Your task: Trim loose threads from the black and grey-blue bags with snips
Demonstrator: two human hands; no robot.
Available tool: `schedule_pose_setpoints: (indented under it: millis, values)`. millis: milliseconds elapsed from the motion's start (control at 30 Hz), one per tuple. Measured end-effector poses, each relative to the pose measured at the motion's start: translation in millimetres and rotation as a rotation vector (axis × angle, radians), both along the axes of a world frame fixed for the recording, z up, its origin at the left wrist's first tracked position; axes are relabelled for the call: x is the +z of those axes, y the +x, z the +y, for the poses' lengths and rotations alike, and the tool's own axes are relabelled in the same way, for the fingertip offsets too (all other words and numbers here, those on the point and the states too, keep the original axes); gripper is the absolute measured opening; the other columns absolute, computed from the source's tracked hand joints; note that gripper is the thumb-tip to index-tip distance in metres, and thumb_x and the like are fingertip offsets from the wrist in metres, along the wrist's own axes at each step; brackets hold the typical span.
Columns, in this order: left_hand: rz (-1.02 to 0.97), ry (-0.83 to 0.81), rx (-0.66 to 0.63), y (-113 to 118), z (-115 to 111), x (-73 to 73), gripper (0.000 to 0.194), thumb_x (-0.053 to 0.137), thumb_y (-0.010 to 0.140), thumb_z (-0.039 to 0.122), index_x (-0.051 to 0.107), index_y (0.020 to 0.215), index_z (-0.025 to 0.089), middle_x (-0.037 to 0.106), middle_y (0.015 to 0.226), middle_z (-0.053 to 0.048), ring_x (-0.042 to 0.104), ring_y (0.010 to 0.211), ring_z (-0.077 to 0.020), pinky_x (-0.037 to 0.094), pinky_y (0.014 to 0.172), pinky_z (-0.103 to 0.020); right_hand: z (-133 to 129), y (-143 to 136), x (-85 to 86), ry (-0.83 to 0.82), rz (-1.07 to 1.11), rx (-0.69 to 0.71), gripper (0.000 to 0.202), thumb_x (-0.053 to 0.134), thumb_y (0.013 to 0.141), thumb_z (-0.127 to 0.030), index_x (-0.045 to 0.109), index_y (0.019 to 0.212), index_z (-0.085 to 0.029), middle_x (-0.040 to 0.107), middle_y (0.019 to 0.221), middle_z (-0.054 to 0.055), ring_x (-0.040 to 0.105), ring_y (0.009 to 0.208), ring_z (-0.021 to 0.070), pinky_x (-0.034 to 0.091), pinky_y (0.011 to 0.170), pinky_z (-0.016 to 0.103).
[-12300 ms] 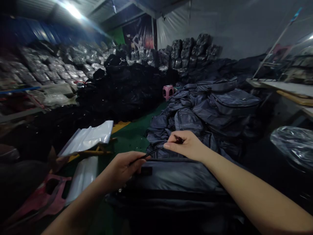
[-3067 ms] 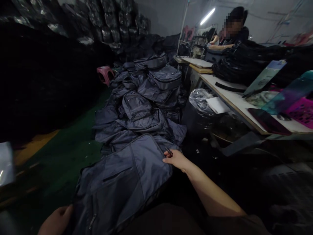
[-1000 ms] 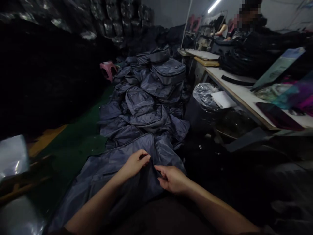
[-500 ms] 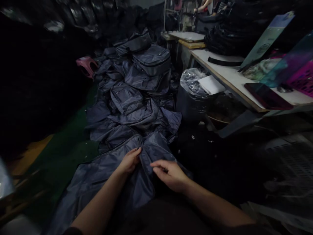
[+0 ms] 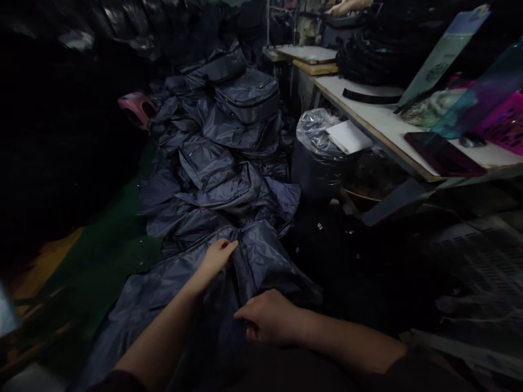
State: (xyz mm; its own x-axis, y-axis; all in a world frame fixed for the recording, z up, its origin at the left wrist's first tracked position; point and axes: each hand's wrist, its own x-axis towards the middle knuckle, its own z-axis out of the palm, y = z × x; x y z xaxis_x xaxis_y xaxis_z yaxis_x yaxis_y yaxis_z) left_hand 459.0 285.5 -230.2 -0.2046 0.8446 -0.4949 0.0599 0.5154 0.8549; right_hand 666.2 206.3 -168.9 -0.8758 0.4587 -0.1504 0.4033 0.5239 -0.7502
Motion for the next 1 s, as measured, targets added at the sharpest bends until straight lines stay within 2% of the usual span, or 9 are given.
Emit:
schedule_pose_setpoints:
  millis: [133,267,367,433,567,700,800,867,1000]
  values:
    - [0.149,-0.016,-0.021,0,20,4.7,0.032,0.067,0.068,0.042,0.048,0.054,0.021,0.042,0.037,0.005,0.042,0.035,-0.0105,0.03,0.044,-0.024,-2,2,-3.7,-0.237,0.209,-0.146,0.037,0.054,0.078,-0.021,0.06,0.114,-0.02,0.067,0.084,0.002,0.061,0.072,0.0137,0.044,0.066,0.022]
    - [0.136,-0.129,-0.096,16,-1,7.1,0.034,0.069,0.066,0.045,0.05,0.053,0.02,0.046,0.036,0.001,0.044,0.032,-0.0143,0.03,0.04,-0.027,6,11,-13.8,-0.599,0.431,-0.68,0.027,0.049,0.087,-0.037,0.057,0.103,-0.017,0.055,0.057,-0.003,0.047,0.049,0.0092,0.038,0.051,0.021]
    - [0.05,-0.152,-0.14,29,-29,16.3,0.03,0.069,0.066,0.041,0.053,0.057,0.018,0.052,0.042,-0.001,0.048,0.036,-0.0158,0.032,0.039,-0.027,22,28,-28.2,-0.614,0.49,-1.063,0.031,0.053,0.083,-0.043,0.057,0.099,-0.017,0.052,0.054,-0.005,0.036,0.04,0.0071,0.028,0.04,0.02]
    - [0.005,-0.099,-0.106,32,-39,29.3,0.026,0.065,0.071,0.037,0.052,0.058,0.019,0.051,0.044,0.002,0.047,0.038,-0.0135,0.033,0.039,-0.025,31,43,-38.0,-0.551,0.492,-1.181,0.033,0.056,0.081,-0.044,0.059,0.099,-0.017,0.054,0.058,-0.003,0.039,0.042,0.0078,0.03,0.04,0.02]
    - [-0.013,0.083,0.122,6,-35,81.4,0.018,0.06,0.073,0.036,0.054,0.066,0.02,0.053,0.053,0.004,0.049,0.046,-0.0121,0.038,0.044,-0.023,40,63,-45.8,-0.359,0.452,-1.201,0.045,0.066,0.074,-0.044,0.057,0.109,-0.018,0.065,0.093,0.007,0.061,0.083,0.0189,0.049,0.076,0.031]
    - [0.021,0.371,0.43,-45,-35,169.1,0.016,0.063,0.069,0.034,0.06,0.074,0.02,0.064,0.072,0.001,0.061,0.071,-0.0152,0.049,0.066,-0.024,48,52,-28.6,-0.203,0.454,-1.114,0.063,0.071,0.069,-0.047,0.05,0.124,-0.023,0.055,0.127,0.009,0.05,0.118,0.026,0.04,0.099,0.04]
    - [0.04,0.608,0.622,-72,-53,229.8,0.016,0.063,0.068,0.033,0.063,0.075,0.018,0.066,0.077,0.002,0.062,0.078,-0.0162,0.05,0.073,-0.025,57,27,-1.7,-0.374,0.6,-1.095,0.058,0.071,0.07,-0.047,0.053,0.119,-0.023,0.067,0.095,0.005,0.063,0.083,0.0199,0.051,0.068,0.03]
    - [0.032,0.787,0.761,-82,-67,254.1,0.013,0.063,0.066,0.03,0.063,0.072,0.019,0.067,0.078,0.003,0.062,0.085,-0.0174,0.05,0.078,-0.025,62,10,18.0,-0.608,0.733,-1.017,0.043,0.068,0.074,-0.047,0.056,0.107,-0.022,0.055,0.057,-0.004,0.05,0.046,0.0101,0.037,0.041,0.02]
    - [0.002,0.902,0.885,-92,-87,257.3,0.009,0.062,0.066,0.029,0.061,0.065,0.02,0.067,0.072,0.004,0.06,0.091,-0.0179,0.049,0.082,-0.024,67,-12,47.9,-0.948,0.914,-0.774,0.029,0.065,0.08,-0.042,0.051,0.071,-0.018,0.033,0.041,-0.01,0.023,0.033,0.0022,0.018,0.035,0.017]
